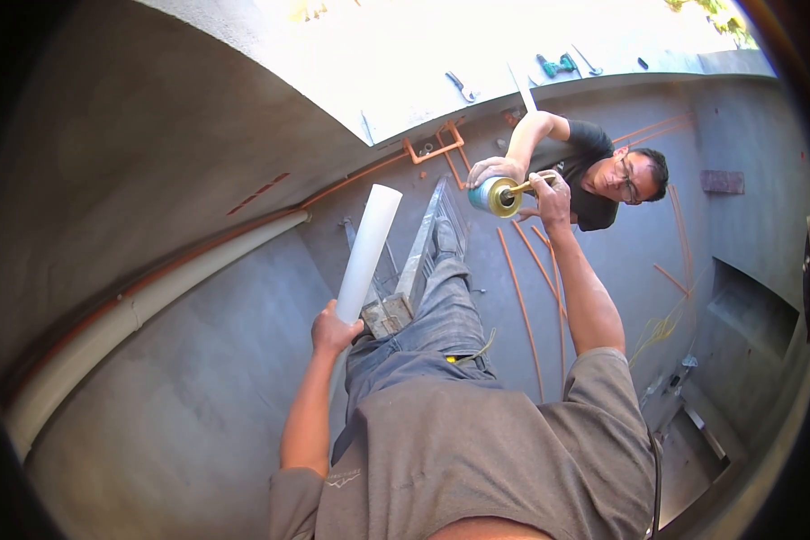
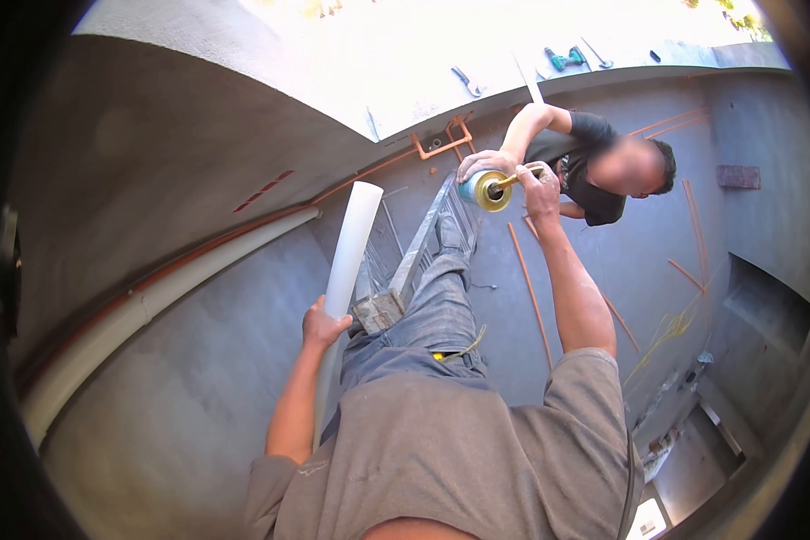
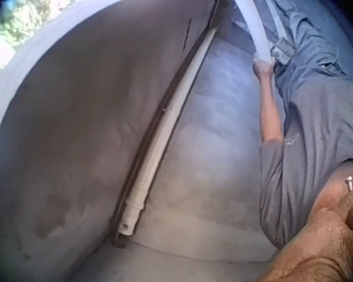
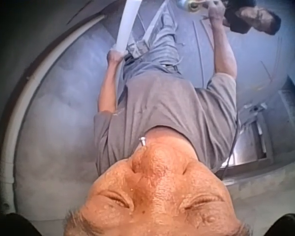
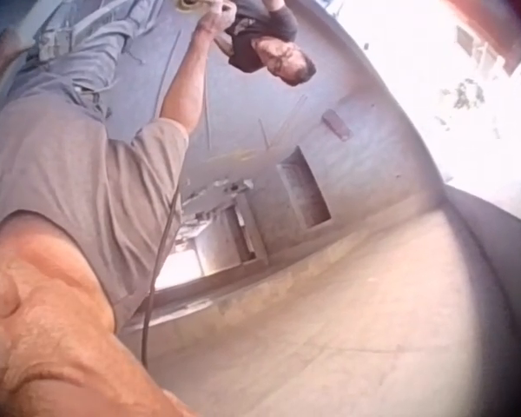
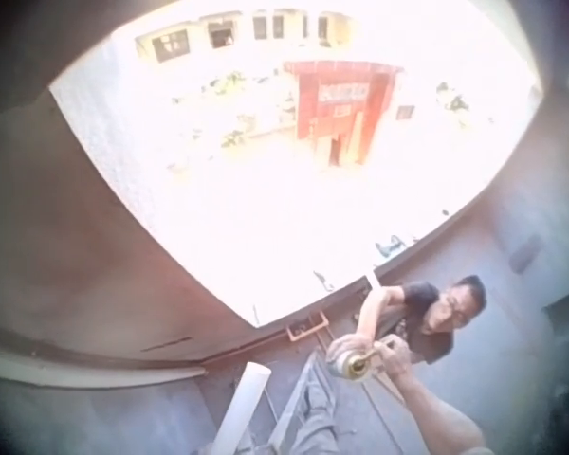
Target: Installing a PVC pipe into a ceiling fixture by applying adhesive and securing it with screws.
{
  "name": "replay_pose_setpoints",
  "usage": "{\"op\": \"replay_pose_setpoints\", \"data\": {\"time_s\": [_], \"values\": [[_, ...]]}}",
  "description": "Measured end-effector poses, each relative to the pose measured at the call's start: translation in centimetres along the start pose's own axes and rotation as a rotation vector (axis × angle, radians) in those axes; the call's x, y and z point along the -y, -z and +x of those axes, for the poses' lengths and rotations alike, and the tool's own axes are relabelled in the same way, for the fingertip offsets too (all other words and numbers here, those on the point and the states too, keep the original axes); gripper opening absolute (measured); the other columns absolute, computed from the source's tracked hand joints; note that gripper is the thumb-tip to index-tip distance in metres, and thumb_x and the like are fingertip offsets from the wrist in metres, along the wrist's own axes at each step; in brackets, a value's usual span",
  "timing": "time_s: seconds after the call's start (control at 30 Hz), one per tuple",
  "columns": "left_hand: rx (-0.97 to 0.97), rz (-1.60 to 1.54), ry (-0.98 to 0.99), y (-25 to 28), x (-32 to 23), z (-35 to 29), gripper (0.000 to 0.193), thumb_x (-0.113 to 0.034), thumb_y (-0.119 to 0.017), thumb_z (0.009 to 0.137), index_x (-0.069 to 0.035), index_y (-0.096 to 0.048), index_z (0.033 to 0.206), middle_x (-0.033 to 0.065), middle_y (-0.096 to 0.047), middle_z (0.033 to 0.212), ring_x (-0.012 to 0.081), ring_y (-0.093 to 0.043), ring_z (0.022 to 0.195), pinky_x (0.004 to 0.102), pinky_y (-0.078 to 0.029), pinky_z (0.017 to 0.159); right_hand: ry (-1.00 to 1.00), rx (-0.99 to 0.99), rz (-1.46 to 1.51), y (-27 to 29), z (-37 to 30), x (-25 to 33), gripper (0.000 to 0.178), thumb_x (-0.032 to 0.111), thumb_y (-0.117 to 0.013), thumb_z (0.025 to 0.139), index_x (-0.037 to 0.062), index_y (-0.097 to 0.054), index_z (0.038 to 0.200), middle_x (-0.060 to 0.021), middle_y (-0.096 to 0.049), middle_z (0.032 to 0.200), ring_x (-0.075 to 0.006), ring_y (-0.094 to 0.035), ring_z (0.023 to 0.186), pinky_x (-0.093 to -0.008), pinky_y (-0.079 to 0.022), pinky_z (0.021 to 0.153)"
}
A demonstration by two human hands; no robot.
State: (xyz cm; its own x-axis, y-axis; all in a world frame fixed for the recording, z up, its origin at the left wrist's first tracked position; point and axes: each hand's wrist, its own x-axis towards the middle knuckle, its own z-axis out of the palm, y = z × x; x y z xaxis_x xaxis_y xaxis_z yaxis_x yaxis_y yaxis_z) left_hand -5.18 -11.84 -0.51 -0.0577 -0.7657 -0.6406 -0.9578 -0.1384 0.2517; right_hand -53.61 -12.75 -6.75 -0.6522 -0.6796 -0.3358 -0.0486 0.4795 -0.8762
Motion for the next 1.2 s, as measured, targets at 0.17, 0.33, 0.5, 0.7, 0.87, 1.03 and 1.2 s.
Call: {"op": "replay_pose_setpoints", "data": {"time_s": [0.17,0.33,0.5,0.7,0.87,1.03,1.2], "values": [[-0.035,0.006,-0.047,0.1,-1.3,2.7,0.044,-0.033,-0.073,0.06,-0.004,-0.06,0.09,0.0207,-0.068,0.087,0.0378,-0.067,0.084,0.0454,-0.054,0.074,-0.074,-0.021,0.109,-0.1,0.6,-0.7,0.019,0.018,-0.063,0.084,-0.0011,-0.063,0.083,-0.0029,-0.06,0.069,-0.0102,-0.053,0.066,-0.0267,-0.043,0.061],[-0.003,0.04,-0.063,-0.4,-2.4,3.6,0.045,-0.033,-0.073,0.06,-0.004,-0.06,0.091,0.0204,-0.068,0.087,0.0371,-0.067,0.085,0.0447,-0.054,0.075,0.013,-0.086,0.127,0.6,0.2,-1.9,0.015,0.014,-0.062,0.084,-0.0003,-0.063,0.081,-0.0024,-0.059,0.068,-0.0098,-0.051,0.064,-0.0268,-0.042,0.059],[0.043,0.082,-0.06,-1.5,-2.4,3.8,0.046,-0.033,-0.073,0.06,-0.005,-0.06,0.093,0.0202,-0.069,0.089,0.0366,-0.067,0.086,0.0445,-0.054,0.076,0.076,-0.116,0.179,1.4,-1.7,-1.1,0.013,0.013,-0.063,0.084,0.0005,-0.062,0.08,-0.0019,-0.058,0.069,-0.0085,-0.05,0.064,-0.0253,-0.042,0.059],[0.08,0.114,-0.056,-1.3,-1.6,3.5,0.046,-0.033,-0.073,0.059,-0.006,-0.062,0.095,0.0201,-0.069,0.09,0.036,-0.067,0.087,0.0443,-0.054,0.076,0.138,-0.078,0.302,-0.4,-4.4,3.2,0.009,0.009,-0.063,0.085,0.0017,-0.06,0.082,-0.0008,-0.057,0.071,-0.0071,-0.049,0.064,-0.0236,-0.041,0.058],[0.06,0.151,-0.045,0.8,-0.3,3.0,0.043,-0.03,-0.071,0.061,-0.006,-0.062,0.095,0.0191,-0.069,0.089,0.036,-0.067,0.085,0.0444,-0.054,0.074,0.107,0.173,0.547,-7.2,-6.3,8.1,0.005,0.007,-0.059,0.089,0.0032,-0.059,0.087,0.0006,-0.055,0.068,-0.003,-0.046,0.054,-0.0175,-0.035,0.046],[0.037,0.12,-0.017,3.0,0.8,1.9,0.042,-0.03,-0.071,0.062,-0.006,-0.062,0.095,0.0189,-0.069,0.087,0.0359,-0.067,0.083,0.0444,-0.054,0.073,0.068,0.267,0.513,-13.4,-8.0,10.5,0.007,0.011,-0.063,0.089,0.0047,-0.059,0.088,0.0032,-0.05,0.063,-0.003,-0.044,0.052,-0.019,-0.033,0.046],[-0.036,0.057,-0.007,4.3,2.8,0.7,0.043,-0.031,-0.07,0.061,-0.005,-0.061,0.094,0.0198,-0.069,0.086,0.0365,-0.067,0.082,0.0447,-0.054,0.072,0.049,0.256,0.54,-15.2,-9.2,11.1,0.008,0.012,-0.063,0.088,0.0052,-0.059,0.088,0.0027,-0.051,0.063,-0.0034,-0.044,0.052,-0.0191,-0.034,0.046]]}}
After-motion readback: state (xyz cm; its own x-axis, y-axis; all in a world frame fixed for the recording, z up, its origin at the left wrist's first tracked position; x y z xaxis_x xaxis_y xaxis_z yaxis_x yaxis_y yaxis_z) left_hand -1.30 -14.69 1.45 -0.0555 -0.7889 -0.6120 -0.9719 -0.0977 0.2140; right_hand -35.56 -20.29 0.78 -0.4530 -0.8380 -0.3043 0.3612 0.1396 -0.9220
